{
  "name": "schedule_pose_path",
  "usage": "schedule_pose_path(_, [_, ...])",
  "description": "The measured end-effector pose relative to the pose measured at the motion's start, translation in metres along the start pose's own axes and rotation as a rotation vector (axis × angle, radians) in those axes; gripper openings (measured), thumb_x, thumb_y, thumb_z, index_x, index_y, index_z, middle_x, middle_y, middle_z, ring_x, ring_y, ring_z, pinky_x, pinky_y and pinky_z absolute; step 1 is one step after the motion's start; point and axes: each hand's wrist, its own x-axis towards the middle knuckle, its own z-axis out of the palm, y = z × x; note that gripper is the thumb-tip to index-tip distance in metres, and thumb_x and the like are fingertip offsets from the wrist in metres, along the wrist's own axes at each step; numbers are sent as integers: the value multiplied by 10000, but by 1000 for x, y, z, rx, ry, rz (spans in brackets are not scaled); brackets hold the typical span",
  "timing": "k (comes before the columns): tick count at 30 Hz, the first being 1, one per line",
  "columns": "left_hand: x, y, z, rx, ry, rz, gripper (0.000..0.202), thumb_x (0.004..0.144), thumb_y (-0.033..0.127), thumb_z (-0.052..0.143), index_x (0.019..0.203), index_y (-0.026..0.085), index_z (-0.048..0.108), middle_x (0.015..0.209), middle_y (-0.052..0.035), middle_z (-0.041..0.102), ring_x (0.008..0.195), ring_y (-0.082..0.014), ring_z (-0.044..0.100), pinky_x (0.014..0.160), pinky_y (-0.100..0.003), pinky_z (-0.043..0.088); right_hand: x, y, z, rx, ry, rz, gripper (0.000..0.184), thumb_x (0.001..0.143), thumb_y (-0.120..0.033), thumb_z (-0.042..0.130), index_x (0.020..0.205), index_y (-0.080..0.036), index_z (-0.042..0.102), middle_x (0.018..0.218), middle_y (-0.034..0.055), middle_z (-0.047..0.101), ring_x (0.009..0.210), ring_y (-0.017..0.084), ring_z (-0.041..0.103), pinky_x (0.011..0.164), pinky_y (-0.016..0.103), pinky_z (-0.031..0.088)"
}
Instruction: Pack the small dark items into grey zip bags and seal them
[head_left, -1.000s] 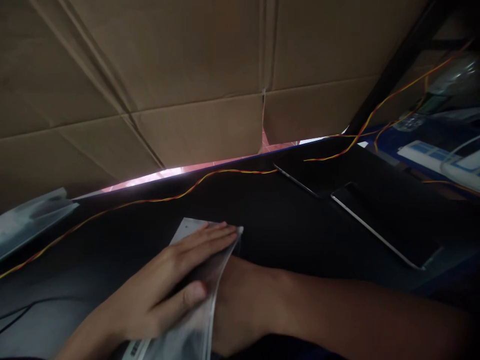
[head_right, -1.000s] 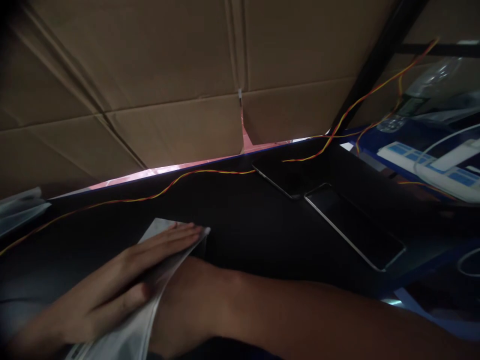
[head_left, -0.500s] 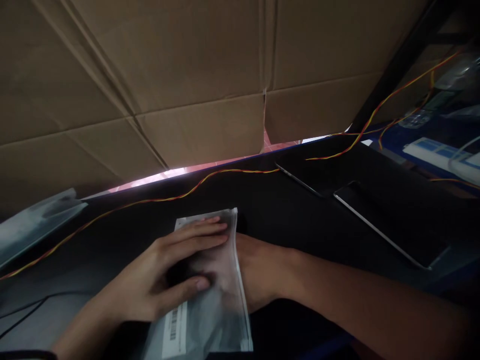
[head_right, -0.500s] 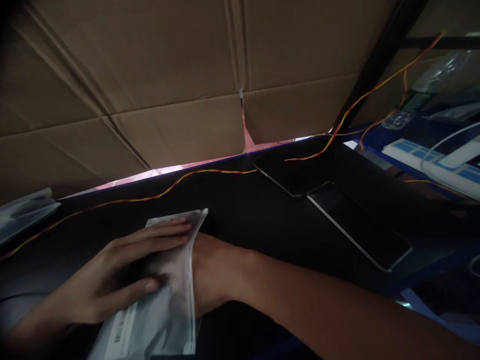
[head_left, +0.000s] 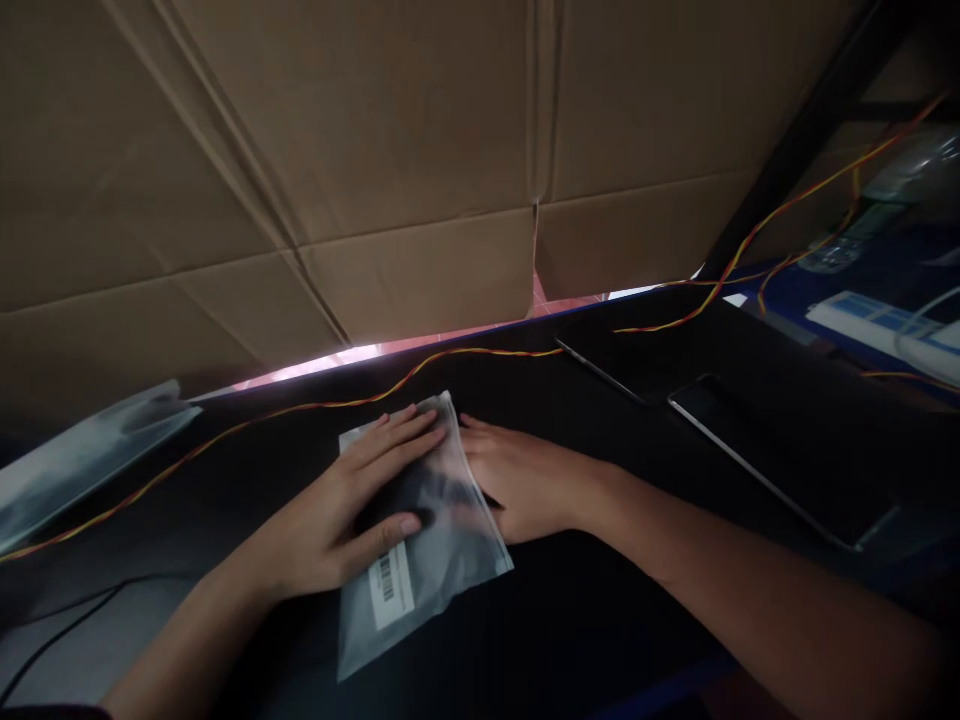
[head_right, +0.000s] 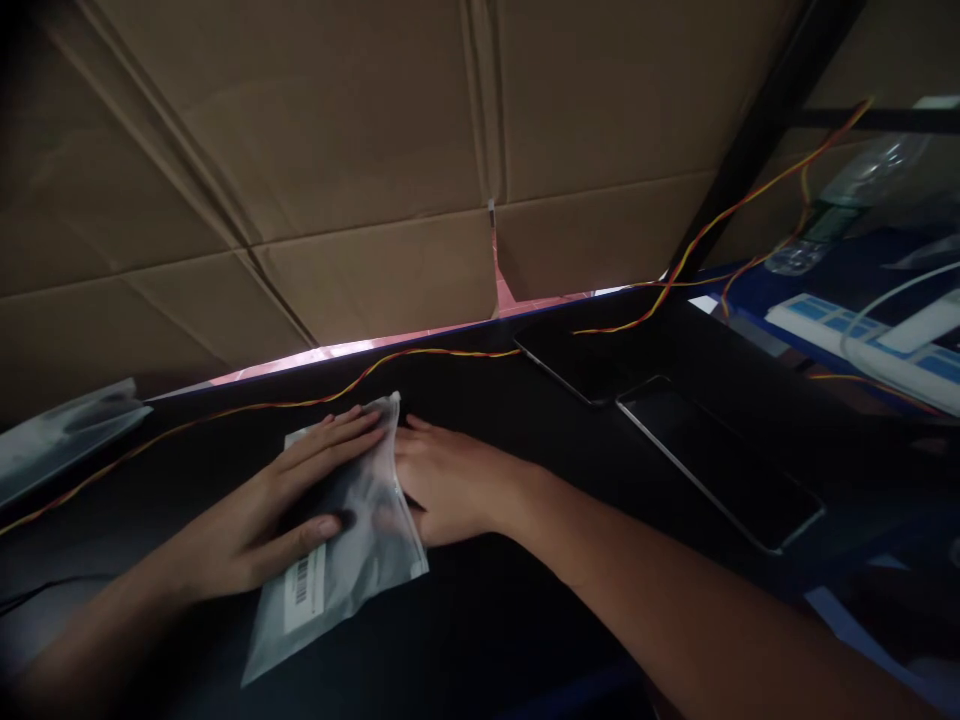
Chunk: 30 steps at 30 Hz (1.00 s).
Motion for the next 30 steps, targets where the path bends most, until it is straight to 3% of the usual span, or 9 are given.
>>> schedule_pose_path(5, [0, 13, -3, -7, -20, 120, 773, 1035, 416, 639, 1721, 302, 302, 1778, -87, 358, 1647, -355, 319, 1367, -616, 228, 7, -11, 15, 122, -38, -127, 311, 1022, -333, 678, 1273, -149, 691, 1402, 165, 725, 1359, 274, 651, 1164, 389, 505])
schedule_pose_path(9, [1, 21, -5, 8, -27, 171, 794, 1024, 396, 647, 1725, 298, 288, 1746, -79, 425, 1628, -333, 370, 1383, -579, 205, 10, -15, 18, 159, -4, -116, 327, 1008, -298, 704, 1311, -176, 691, 1532, 163, 654, 1465, 276, 571, 1217, 419, 457])
schedule_pose_path(14, [-5, 6, -8, -65, -29, 94, 761, 1061, 498, 581, 1733, 314, 273, 1792, -86, 327, 1649, -370, 310, 1368, -628, 204, 4, -3, -4, 444, -31, -5, 266, 937, -113, 660, 1160, -198, 777, 1249, 76, 811, 1204, 224, 739, 1076, 348, 549])
schedule_pose_path(17, [-7, -1, -9, -82, -7, 60, 768, 1064, 539, 570, 1735, 324, 265, 1813, -87, 269, 1659, -382, 279, 1347, -621, 273, 4, 11, -16, 506, 163, 145, 325, 939, -44, 556, 1083, -205, 799, 1131, 44, 829, 1079, 185, 763, 1011, 347, 564])
schedule_pose_path(19, [-7, 0, -9, -70, -21, 50, 782, 1051, 528, 599, 1733, 333, 272, 1812, -86, 270, 1660, -394, 269, 1332, -620, 308, 4, 19, -19, 402, 304, 283, 229, 962, -108, 608, 1075, -202, 784, 1112, 50, 813, 1000, 180, 748, 906, 335, 568])
schedule_pose_path(21, [-5, 5, -8, -63, -49, 54, 801, 1036, 510, 629, 1733, 336, 275, 1804, -91, 291, 1660, -405, 262, 1328, -634, 308, 5, 23, -19, 301, 363, 382, 114, 950, -217, 718, 1051, -196, 765, 1061, 58, 792, 900, 183, 713, 803, 329, 538])
schedule_pose_path(23, [-3, 12, -7, -76, -62, 67, 804, 1030, 509, 638, 1731, 337, 283, 1792, -99, 321, 1655, -408, 277, 1327, -646, 301, 4, 22, -19, 275, 352, 418, 75, 963, -260, 722, 984, -193, 749, 991, 56, 779, 858, 186, 685, 786, 339, 501])
schedule_pose_path(26, [-1, 20, -6, -134, -38, 91, 724, 1045, 521, 606, 1702, 335, 366, 1753, -105, 405, 1622, -408, 357, 1321, -638, 323, 2, 18, -19, 303, 334, 460, 228, 1054, -262, 567, 875, -201, 695, 891, 39, 761, 821, 175, 676, 767, 336, 471])
schedule_pose_path(30, [1, 27, -6, -204, 55, 73, 530, 1078, 409, 560, 1602, 350, 514, 1633, -80, 565, 1507, -346, 532, 1248, -514, 463, 4, 18, -12, 433, 346, 490, 155, 1027, -346, 638, 957, -227, 566, 806, -16, 697, 714, 151, 640, 669, 300, 460])
